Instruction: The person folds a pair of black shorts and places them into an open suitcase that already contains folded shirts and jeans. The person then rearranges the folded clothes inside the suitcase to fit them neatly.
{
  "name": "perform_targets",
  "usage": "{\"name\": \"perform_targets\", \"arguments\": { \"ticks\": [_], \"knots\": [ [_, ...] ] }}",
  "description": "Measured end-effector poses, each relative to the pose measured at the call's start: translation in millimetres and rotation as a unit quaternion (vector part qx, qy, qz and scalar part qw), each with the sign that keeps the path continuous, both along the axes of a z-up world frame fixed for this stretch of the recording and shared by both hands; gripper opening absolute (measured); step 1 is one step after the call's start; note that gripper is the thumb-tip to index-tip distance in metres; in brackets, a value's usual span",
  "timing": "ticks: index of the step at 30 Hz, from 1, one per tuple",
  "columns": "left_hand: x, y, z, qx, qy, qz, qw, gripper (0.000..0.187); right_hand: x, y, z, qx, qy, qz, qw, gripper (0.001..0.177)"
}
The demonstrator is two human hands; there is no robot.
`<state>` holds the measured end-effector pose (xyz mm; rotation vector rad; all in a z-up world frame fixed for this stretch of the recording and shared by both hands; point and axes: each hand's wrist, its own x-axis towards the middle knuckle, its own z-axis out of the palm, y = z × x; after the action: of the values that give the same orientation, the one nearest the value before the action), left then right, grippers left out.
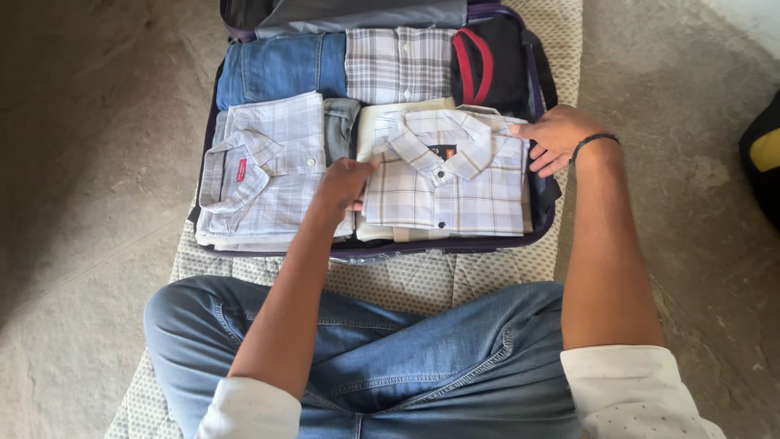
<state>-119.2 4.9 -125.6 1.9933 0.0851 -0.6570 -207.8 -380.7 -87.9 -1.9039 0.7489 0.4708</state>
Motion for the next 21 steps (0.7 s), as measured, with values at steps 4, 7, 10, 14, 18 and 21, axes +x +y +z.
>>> {"name": "perform_targets", "arguments": {
  "ticks": [4,7,10,14,18,21],
  "knots": [
    [6.1,-7.3,18.4,-0.018,0.070,-0.043,0.996,0.055,2.0,-3.4,-6.4,0.006,0.008,0.002,1.000,0.069],
    [3.3,-16.1,27.7,-0.041,0.098,-0.050,0.993,0.047,2.2,-7.1,-5.5,0.007,-0.006,0.000,1.000,0.066],
    [-0.5,-18.2,40.1,-0.003,0.083,-0.056,0.995,0.050,-0.9,-7.3,0.7,-0.008,-0.041,-0.015,0.999,0.064],
    [-3.6,-19.2,54.3,0.015,0.100,-0.067,0.993,0.051,-6.2,-2.0,7.3,-0.024,-0.067,-0.036,0.997,0.057],
    [-1.0,-37.1,62.3,-0.204,0.220,-0.021,0.954,0.043,-5.5,-1.9,11.0,-0.045,-0.105,-0.037,0.993,0.055],
    [-1.3,-45.5,71.3,-0.231,0.229,-0.001,0.946,0.040,-4.4,-3.7,7.9,-0.009,-0.109,-0.054,0.993,0.054]
  ]
}}
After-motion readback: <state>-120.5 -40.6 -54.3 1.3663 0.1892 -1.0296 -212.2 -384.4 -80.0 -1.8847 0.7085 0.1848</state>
